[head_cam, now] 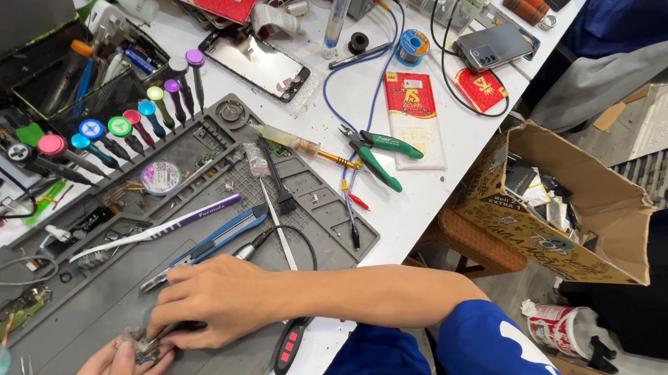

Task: Applying flux and soldering components onto a small circuit board at a repair bench.

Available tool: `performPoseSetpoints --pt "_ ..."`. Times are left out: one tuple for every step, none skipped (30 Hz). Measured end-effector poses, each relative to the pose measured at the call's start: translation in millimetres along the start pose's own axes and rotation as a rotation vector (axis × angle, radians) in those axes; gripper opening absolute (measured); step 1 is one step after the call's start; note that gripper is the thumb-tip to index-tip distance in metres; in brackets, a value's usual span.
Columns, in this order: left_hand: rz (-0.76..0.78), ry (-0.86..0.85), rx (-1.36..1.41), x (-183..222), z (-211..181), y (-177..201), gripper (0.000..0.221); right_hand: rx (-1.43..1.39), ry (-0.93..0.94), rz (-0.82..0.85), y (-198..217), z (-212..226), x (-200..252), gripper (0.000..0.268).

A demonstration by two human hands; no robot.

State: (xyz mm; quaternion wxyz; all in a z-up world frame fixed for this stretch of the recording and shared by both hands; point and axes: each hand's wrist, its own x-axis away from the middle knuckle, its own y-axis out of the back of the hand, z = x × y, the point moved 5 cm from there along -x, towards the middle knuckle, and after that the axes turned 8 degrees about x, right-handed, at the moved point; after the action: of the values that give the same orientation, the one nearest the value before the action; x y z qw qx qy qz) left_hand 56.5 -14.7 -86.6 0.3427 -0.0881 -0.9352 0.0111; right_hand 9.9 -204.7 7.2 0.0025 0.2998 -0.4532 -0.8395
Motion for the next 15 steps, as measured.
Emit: performPoseSetpoints --pt "0.001 -0.004 -0.003 -3 1 2 0.048 0.002 0.001 -0.005 1 -1 0 0.007" --pt "0.018 -0.02 0.001 -7 2 3 0.046 0.001 0.003 0.0 1 -1 0 0.007" --pt "0.032 -0.031 0.003 -8 4 6 0.045 -0.005 0.002 0.006 1 0 1 0.009" --pt "0.031 -0.03 -0.003 -1 -4 1 0.045 -0.008 -0.001 0.002 1 1 1 0.009" --pt "0.031 -0.01 -0.017 4 -13 -6 0.045 -0.01 0.002 0.003 3 0 0 0.012" --pt "0.031 0.01 -0.031 10 -22 -12 0.045 -0.012 0.005 0.004 5 0 -2 0.016" --pt "0.03 0.001 -0.036 17 -24 -18 0.045 -0.011 0.009 -0.006 7 -3 -3 0.016" --pt "-0.018 -0.031 -0.029 25 -28 -21 0.039 -0.008 0.001 0.007 9 -6 -5 0.019" --pt "-0.07 -0.056 -0.024 35 -30 -22 0.041 -0.012 -0.012 0.022 9 -6 -5 0.022" --pt "-0.075 -0.06 -0.033 50 -43 -29 0.041 -0.018 -0.012 0.013 13 -5 -6 0.022" --pt "-0.12 -0.042 -0.045 63 -56 -37 0.04 -0.026 -0.012 -0.01 19 -7 -10 0.022" --pt "-0.165 -0.025 -0.057 76 -68 -43 0.039 -0.034 -0.012 -0.034 24 -8 -14 0.021" --pt "-0.178 -0.041 -0.049 78 -71 -42 0.039 -0.038 0.009 -0.04 26 -9 -16 0.021" --pt "-0.172 -0.033 -0.001 79 -72 -42 0.025 -0.027 -0.006 -0.031 26 -12 -17 0.021" --pt "-0.175 -0.005 0.044 85 -67 -39 0.017 -0.035 -0.032 -0.012 22 -10 -12 0.022"
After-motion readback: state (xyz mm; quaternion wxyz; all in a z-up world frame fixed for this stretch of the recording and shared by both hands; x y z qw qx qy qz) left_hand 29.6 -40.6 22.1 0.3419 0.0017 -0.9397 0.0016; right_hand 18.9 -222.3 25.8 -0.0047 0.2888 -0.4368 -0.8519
